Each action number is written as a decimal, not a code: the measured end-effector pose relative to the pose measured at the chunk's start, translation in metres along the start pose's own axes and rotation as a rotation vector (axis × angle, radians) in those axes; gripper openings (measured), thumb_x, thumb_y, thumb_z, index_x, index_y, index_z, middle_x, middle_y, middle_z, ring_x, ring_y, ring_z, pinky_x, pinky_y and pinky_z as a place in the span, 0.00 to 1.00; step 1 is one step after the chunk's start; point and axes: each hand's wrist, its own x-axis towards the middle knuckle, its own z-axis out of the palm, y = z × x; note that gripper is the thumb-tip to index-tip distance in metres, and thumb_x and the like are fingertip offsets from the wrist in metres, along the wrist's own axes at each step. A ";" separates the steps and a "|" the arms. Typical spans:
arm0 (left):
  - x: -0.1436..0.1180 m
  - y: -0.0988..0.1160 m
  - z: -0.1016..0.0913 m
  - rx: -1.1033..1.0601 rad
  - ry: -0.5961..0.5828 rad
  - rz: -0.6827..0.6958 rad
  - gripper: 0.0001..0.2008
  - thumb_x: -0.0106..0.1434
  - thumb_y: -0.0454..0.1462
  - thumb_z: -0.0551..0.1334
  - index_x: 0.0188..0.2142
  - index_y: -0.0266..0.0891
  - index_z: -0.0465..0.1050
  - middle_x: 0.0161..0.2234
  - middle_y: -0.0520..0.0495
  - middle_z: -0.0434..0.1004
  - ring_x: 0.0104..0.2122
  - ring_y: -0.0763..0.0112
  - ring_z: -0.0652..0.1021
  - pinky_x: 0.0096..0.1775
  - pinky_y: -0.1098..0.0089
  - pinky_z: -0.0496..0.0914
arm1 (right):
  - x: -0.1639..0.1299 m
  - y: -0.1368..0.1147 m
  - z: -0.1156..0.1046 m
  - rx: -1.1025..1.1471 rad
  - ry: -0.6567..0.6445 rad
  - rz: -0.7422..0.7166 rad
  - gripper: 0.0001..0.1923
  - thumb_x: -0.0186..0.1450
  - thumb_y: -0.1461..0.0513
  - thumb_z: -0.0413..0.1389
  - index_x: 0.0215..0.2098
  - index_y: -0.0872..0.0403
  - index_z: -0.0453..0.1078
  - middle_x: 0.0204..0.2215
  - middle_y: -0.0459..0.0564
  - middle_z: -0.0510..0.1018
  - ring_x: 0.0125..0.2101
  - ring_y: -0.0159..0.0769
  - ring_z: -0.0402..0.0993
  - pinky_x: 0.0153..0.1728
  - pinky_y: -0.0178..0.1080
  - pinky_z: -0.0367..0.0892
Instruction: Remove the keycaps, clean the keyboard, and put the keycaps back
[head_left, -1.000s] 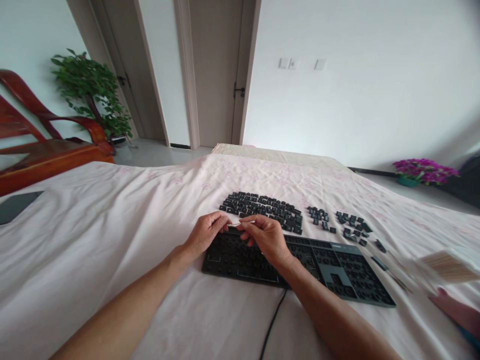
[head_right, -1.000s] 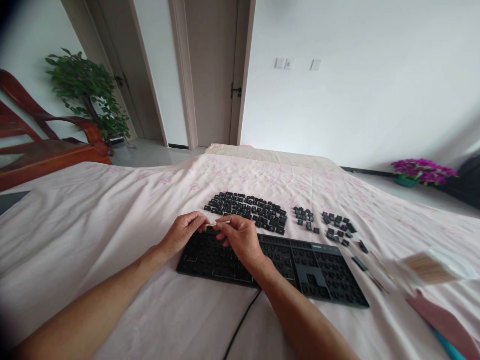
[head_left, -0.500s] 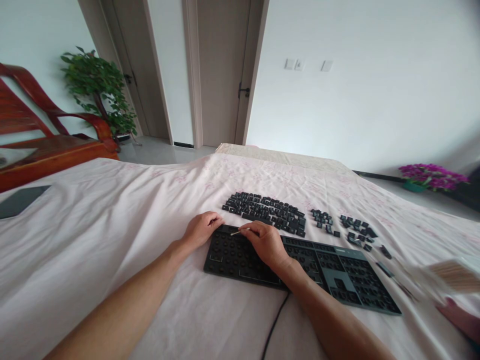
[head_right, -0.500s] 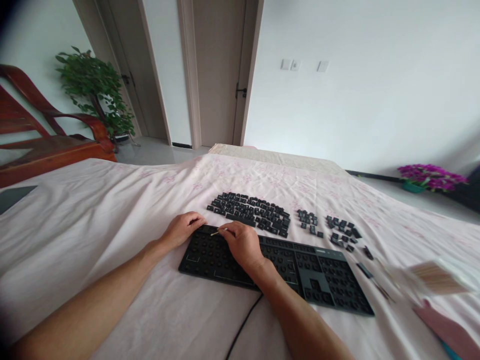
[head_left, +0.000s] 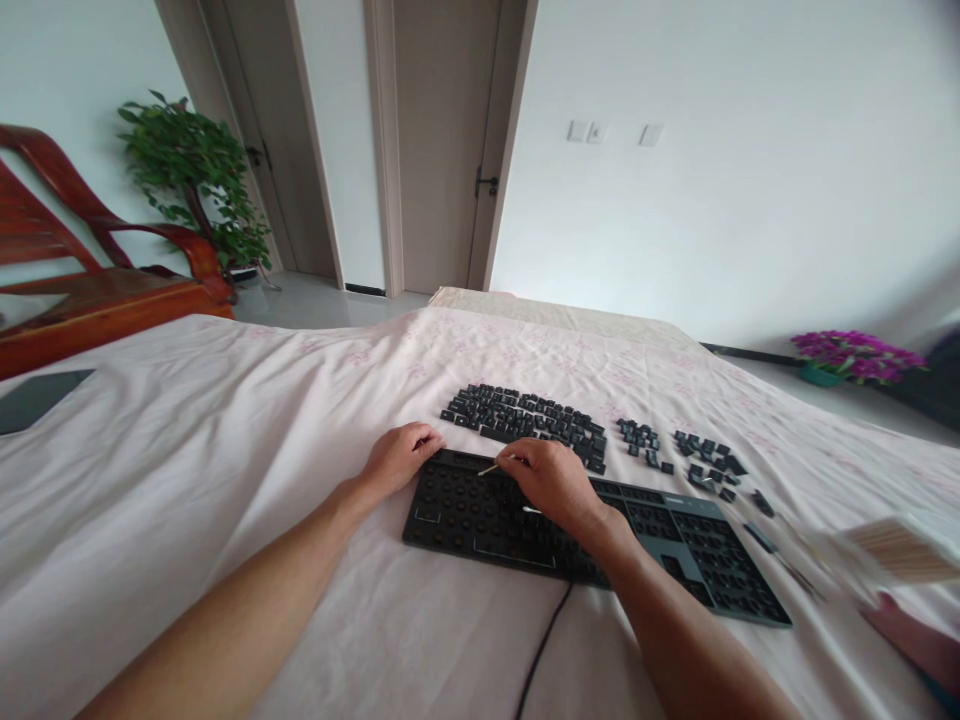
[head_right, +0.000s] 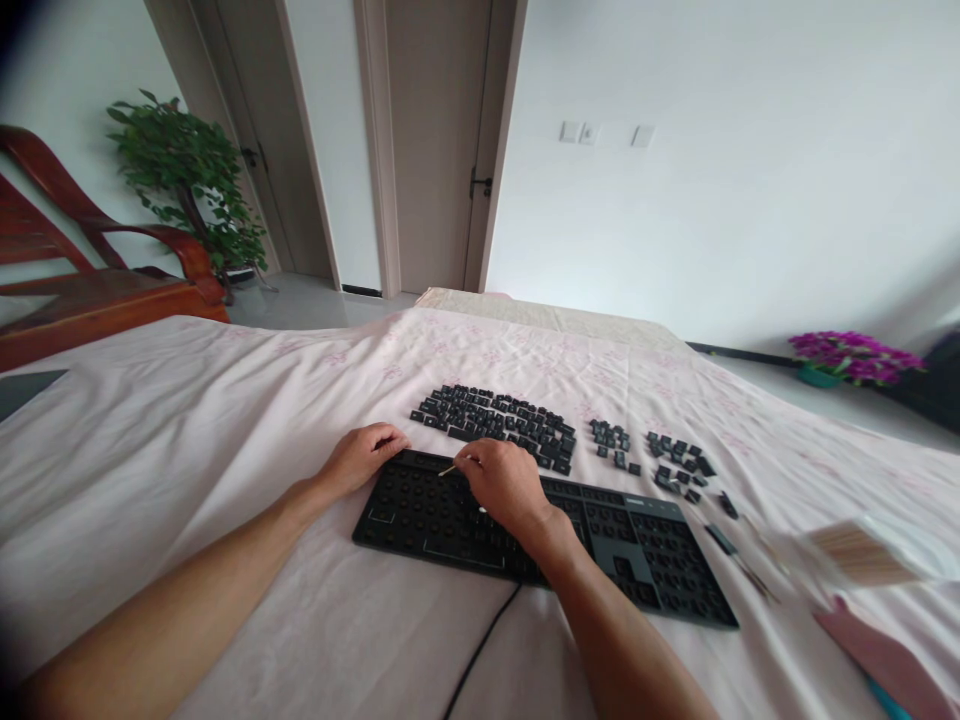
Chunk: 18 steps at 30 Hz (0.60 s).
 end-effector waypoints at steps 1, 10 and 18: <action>0.000 0.000 0.000 0.000 -0.002 0.000 0.18 0.65 0.49 0.52 0.31 0.41 0.75 0.33 0.50 0.78 0.34 0.67 0.76 0.35 0.72 0.63 | 0.000 0.002 -0.003 -0.012 -0.015 0.003 0.13 0.67 0.57 0.51 0.37 0.45 0.78 0.39 0.42 0.82 0.41 0.36 0.77 0.39 0.32 0.63; 0.000 -0.003 0.002 -0.007 -0.007 -0.005 0.18 0.65 0.49 0.53 0.32 0.42 0.76 0.33 0.50 0.79 0.35 0.67 0.76 0.36 0.71 0.64 | -0.001 0.010 -0.025 -0.185 -0.127 0.057 0.14 0.66 0.57 0.50 0.38 0.45 0.79 0.38 0.46 0.82 0.41 0.40 0.77 0.38 0.35 0.63; 0.001 -0.003 0.002 -0.019 -0.013 -0.003 0.17 0.65 0.49 0.53 0.33 0.43 0.76 0.33 0.51 0.79 0.35 0.67 0.76 0.36 0.71 0.64 | -0.003 0.014 -0.037 -0.342 -0.204 0.093 0.13 0.62 0.59 0.52 0.34 0.46 0.79 0.34 0.49 0.82 0.38 0.43 0.77 0.36 0.37 0.62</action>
